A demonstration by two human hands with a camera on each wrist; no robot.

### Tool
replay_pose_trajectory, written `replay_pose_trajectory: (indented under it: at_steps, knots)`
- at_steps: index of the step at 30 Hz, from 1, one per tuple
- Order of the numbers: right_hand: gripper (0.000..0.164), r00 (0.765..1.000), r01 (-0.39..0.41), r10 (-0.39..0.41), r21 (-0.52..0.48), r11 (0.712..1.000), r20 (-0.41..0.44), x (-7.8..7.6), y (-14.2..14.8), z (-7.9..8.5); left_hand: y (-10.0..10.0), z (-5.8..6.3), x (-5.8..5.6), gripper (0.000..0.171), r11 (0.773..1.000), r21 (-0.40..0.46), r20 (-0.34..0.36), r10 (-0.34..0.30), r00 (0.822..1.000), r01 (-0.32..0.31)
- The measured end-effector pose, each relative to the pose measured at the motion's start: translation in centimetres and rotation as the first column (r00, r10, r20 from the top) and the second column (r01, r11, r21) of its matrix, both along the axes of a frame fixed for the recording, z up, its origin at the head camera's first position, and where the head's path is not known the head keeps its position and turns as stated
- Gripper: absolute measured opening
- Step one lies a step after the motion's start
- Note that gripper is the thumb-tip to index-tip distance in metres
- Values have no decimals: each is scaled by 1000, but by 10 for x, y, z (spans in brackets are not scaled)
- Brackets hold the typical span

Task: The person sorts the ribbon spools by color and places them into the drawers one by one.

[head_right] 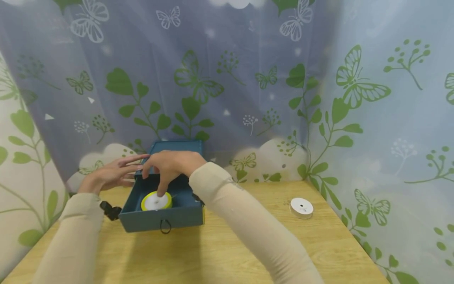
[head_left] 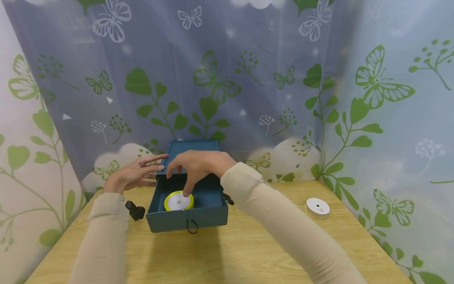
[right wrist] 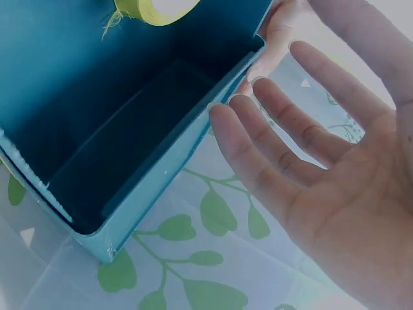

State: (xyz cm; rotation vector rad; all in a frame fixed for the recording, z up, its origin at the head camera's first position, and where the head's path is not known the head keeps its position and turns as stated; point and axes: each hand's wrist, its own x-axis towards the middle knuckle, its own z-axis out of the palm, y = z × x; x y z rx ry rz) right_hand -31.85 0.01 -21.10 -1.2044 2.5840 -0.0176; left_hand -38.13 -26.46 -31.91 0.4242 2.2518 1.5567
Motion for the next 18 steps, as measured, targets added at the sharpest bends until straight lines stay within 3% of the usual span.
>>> replay_pose_trajectory:
  at_steps: [6, 18]
  knots:
    - [65, 1000, -17, 16, -23, 1000, -13, 4, 12, 1, -1, 0, -1, 75, 1000, -1, -5, -5, 1000, 5]
    - [58, 999, -48, 49, -160, 986, 5, 16, 38, 1, -1, -1, -2, 74, 1000, -3, -12, -7, 1000, 7]
